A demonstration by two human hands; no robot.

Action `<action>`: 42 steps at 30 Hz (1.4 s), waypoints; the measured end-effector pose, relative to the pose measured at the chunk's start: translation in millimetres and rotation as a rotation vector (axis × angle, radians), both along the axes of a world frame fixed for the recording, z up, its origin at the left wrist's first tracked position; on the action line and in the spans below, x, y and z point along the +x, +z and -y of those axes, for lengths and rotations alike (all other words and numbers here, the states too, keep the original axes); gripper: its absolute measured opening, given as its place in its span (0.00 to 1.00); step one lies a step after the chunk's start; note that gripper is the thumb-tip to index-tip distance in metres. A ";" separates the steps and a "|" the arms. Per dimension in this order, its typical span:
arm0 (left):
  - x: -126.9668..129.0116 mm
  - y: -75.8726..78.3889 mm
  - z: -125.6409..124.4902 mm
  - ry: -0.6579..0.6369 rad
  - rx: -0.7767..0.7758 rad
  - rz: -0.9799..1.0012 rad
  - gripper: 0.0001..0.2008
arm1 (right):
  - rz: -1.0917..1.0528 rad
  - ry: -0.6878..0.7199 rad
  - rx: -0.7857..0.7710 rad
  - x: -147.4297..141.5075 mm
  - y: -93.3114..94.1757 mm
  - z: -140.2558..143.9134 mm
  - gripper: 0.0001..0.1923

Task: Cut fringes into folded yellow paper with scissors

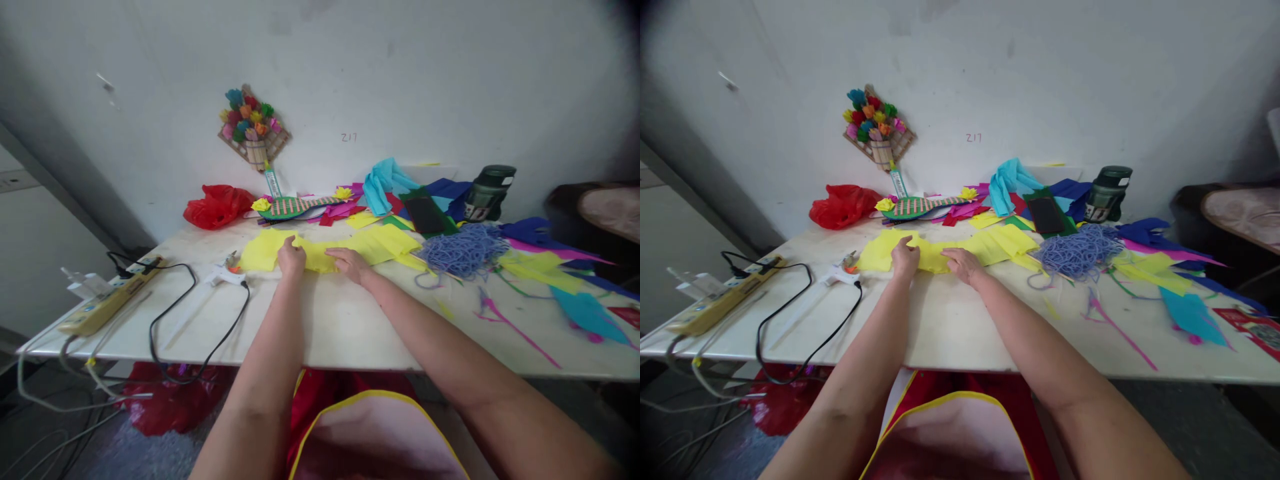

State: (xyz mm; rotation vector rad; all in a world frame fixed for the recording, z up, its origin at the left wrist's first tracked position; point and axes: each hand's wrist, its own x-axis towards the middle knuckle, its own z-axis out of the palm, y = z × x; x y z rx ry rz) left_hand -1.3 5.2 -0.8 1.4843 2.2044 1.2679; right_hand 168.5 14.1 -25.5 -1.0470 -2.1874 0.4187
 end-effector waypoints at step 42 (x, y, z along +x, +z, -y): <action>15.4 -7.3 1.1 -0.402 -0.021 -0.087 0.25 | -0.368 -0.120 -0.260 -2.7 -2.1 -3.5 0.20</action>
